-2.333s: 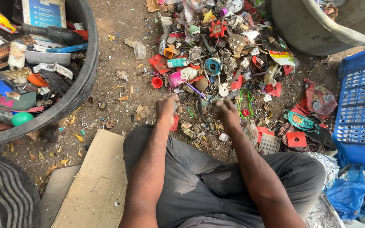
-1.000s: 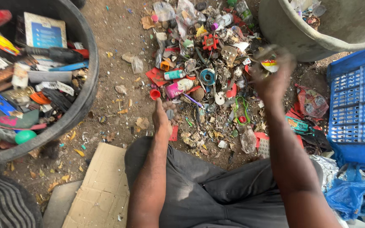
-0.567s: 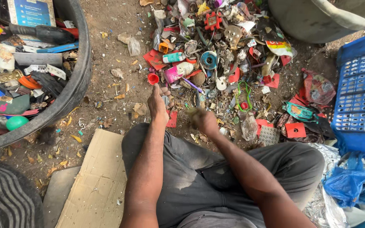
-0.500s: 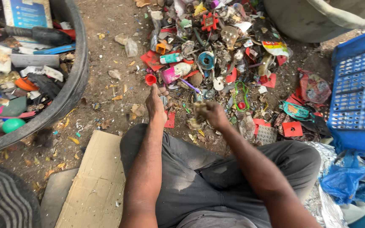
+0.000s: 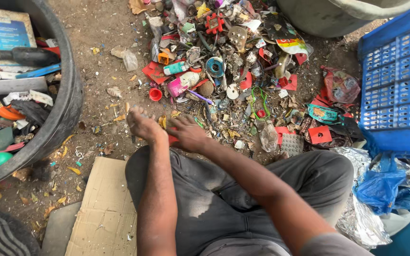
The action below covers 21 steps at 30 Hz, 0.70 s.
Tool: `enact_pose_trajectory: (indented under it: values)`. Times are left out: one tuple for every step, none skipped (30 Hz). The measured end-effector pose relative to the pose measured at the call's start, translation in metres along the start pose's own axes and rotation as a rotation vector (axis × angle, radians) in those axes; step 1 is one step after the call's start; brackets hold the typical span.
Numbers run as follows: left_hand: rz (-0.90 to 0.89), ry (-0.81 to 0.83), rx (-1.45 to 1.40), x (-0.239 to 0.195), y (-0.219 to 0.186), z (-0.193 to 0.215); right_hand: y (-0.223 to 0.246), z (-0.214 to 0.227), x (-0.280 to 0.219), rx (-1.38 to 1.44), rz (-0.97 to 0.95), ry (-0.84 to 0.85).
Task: The person sits on a piece of cardboard and sorts through a pile of mixed waste on the ground. They pick up various plastic items, examine them, and place selected pieces into a nearby blue crate or a large black bin.
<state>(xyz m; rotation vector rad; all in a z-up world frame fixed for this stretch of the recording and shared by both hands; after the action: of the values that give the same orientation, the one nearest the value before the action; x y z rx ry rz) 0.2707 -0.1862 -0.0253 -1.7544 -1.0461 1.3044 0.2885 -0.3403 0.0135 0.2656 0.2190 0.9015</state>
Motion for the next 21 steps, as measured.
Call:
enact_pose_trajectory:
  values:
    - [0.032,-0.026,0.047,0.003,0.002,0.008,0.01,-0.001,0.018,-0.034,-0.004,0.002]
    - [0.066,-0.049,0.093,0.004,0.004,0.012,0.014,0.001,0.031,-0.072,-0.012,0.004]
    - [0.092,-0.036,0.073,0.006,0.004,0.012,0.014,0.001,0.037,-0.089,-0.011,0.024]
    - [0.124,-0.025,0.058,0.008,0.004,0.014,0.011,0.0,0.038,-0.104,-0.013,0.05]
    - [0.155,-0.015,0.043,0.01,0.005,0.013,0.005,-0.002,0.035,-0.119,-0.014,0.077]
    - [0.177,0.007,0.058,0.01,0.007,0.008,0.005,-0.002,0.026,-0.16,0.091,0.066]
    - [0.198,0.03,0.074,0.01,0.009,0.002,0.0,-0.003,0.01,-0.201,0.197,0.056]
    - [0.223,0.049,0.099,0.006,0.014,0.001,-0.006,-0.007,-0.013,-0.234,0.298,0.052]
    - [0.221,0.093,0.12,0.001,0.019,-0.006,-0.021,-0.007,-0.038,-0.187,0.326,0.044]
    - [0.214,0.132,0.136,-0.004,0.021,-0.013,-0.036,-0.002,-0.065,-0.141,0.361,0.033]
    - [0.207,0.171,0.152,-0.01,0.023,-0.02,-0.057,-0.002,-0.093,-0.14,0.354,0.126]
    - [0.204,0.196,0.169,-0.015,0.023,-0.024,-0.08,0.003,-0.12,-0.141,0.355,0.216]
    - [0.201,0.221,0.186,-0.02,0.023,-0.027,-0.108,0.008,-0.146,-0.126,0.245,0.334]
    - [0.194,0.247,0.201,-0.023,0.02,-0.032,-0.134,0.013,-0.169,-0.111,0.136,0.448]
    - [0.196,0.257,0.193,-0.024,0.018,-0.035,-0.154,0.035,-0.176,-0.153,0.098,0.329]
    - [0.199,0.261,0.192,-0.026,0.017,-0.033,-0.17,0.053,-0.184,-0.187,0.062,0.215]
    - [0.202,0.266,0.191,-0.028,0.017,-0.031,-0.19,0.075,-0.189,-0.138,-0.028,0.066]
    - [0.204,0.266,0.193,-0.028,0.016,-0.03,-0.208,0.092,-0.188,-0.091,-0.121,-0.084]
    - [0.206,0.266,0.196,-0.028,0.015,-0.029,-0.224,0.095,-0.186,-0.067,-0.217,-0.147]
    - [0.206,0.267,0.19,-0.03,0.014,-0.031,-0.242,0.099,-0.181,-0.048,-0.309,-0.215]
    - [0.218,0.308,0.21,-0.036,0.016,-0.036,-0.26,0.1,-0.177,-0.029,-0.4,-0.283]
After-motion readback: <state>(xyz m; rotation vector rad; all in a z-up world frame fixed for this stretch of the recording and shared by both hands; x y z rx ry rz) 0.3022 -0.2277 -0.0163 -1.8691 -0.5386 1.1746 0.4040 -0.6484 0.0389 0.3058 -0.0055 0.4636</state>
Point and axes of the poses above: each hand's wrist, its own x-axis towards the middle knuckle, its own z-axis out of the back of the hand, y = z × x, the point moved 9 cm from there along x, towards the middle knuckle, and after that the axes turned 10 degrees about -y, right-handed, at the moved point
